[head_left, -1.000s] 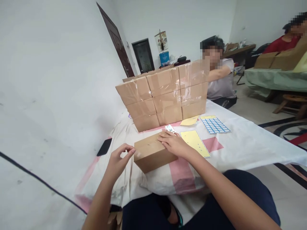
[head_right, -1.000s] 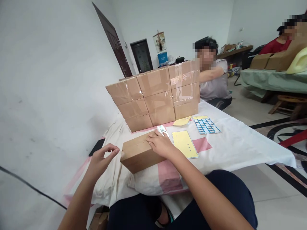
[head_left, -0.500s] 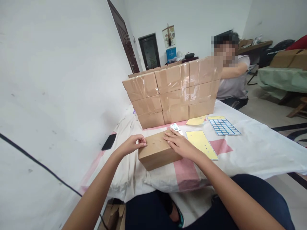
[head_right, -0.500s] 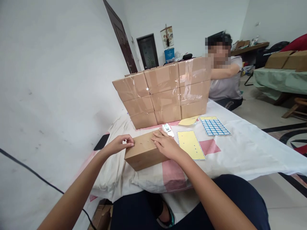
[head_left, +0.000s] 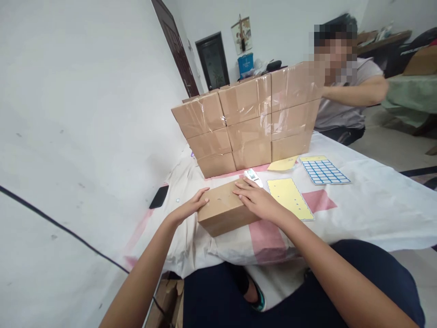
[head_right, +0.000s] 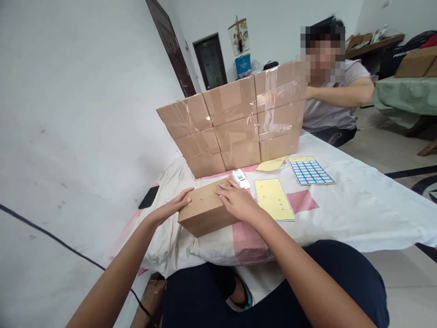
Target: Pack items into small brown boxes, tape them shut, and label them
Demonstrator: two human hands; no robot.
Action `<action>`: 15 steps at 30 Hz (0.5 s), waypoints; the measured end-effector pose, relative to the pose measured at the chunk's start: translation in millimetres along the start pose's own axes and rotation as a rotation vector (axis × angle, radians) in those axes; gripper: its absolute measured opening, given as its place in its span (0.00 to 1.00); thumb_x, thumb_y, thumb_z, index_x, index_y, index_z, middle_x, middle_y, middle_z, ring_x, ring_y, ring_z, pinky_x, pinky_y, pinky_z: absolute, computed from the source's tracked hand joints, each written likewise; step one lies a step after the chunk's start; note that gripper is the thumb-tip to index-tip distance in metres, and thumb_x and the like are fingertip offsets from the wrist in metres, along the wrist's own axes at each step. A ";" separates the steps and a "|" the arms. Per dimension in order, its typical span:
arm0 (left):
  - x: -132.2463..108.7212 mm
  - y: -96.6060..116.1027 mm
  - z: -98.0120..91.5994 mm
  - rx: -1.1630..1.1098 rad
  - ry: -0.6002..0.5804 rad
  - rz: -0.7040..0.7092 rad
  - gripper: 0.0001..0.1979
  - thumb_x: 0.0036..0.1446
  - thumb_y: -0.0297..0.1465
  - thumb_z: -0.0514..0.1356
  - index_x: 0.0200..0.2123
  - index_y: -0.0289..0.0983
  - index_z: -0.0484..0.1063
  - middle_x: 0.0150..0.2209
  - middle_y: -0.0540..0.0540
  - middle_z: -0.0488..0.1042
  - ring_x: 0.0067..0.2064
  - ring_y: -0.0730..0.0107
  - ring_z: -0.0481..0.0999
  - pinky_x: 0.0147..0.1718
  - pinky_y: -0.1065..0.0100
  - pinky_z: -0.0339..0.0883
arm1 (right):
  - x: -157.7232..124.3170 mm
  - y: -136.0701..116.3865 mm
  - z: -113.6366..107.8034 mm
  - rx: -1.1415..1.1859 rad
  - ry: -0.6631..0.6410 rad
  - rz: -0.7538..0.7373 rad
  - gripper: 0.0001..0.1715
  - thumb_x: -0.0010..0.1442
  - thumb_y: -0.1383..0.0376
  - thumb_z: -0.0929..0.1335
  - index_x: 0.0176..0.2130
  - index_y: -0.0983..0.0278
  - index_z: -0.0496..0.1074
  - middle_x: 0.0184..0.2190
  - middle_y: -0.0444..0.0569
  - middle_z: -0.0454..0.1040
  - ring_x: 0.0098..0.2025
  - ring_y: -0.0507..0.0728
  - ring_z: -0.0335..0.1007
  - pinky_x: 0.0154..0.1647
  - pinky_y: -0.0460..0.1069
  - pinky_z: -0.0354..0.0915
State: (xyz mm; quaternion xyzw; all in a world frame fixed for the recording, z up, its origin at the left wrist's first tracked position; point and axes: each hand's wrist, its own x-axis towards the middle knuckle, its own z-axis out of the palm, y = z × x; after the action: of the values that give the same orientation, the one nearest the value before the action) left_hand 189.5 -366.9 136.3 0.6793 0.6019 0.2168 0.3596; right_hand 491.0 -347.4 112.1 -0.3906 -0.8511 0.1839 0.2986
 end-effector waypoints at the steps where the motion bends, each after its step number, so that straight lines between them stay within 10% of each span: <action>1: -4.2 1.3 0.6 -0.027 -0.034 -0.010 0.33 0.62 0.52 0.57 0.67 0.49 0.59 0.62 0.41 0.70 0.58 0.58 0.74 0.54 0.58 0.70 | -0.2 0.5 0.8 -0.003 0.007 -0.005 0.23 0.71 0.65 0.60 0.59 0.59 0.75 0.67 0.47 0.65 0.75 0.64 0.45 0.71 0.66 0.55; 11: -7.6 -5.9 11.1 -0.189 0.027 -0.069 0.37 0.58 0.52 0.62 0.68 0.53 0.57 0.64 0.41 0.68 0.61 0.48 0.73 0.56 0.49 0.71 | 0.9 4.3 -7.9 0.109 0.080 -0.073 0.20 0.70 0.65 0.63 0.57 0.62 0.76 0.62 0.51 0.73 0.70 0.59 0.58 0.70 0.57 0.55; 15: 2.2 -22.5 24.6 -0.247 0.294 -0.105 0.41 0.56 0.57 0.58 0.70 0.57 0.52 0.69 0.48 0.63 0.68 0.40 0.63 0.66 0.38 0.55 | 10.5 56.7 -64.2 -0.012 0.273 0.438 0.21 0.71 0.58 0.63 0.59 0.57 0.73 0.59 0.48 0.74 0.63 0.56 0.67 0.64 0.51 0.60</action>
State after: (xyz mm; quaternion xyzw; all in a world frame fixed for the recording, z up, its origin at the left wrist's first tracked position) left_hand 192.9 -370.0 103.1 0.5588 0.6513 0.3669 0.3591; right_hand 558.9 -298.7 133.4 -0.5887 -0.6991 0.1850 0.3613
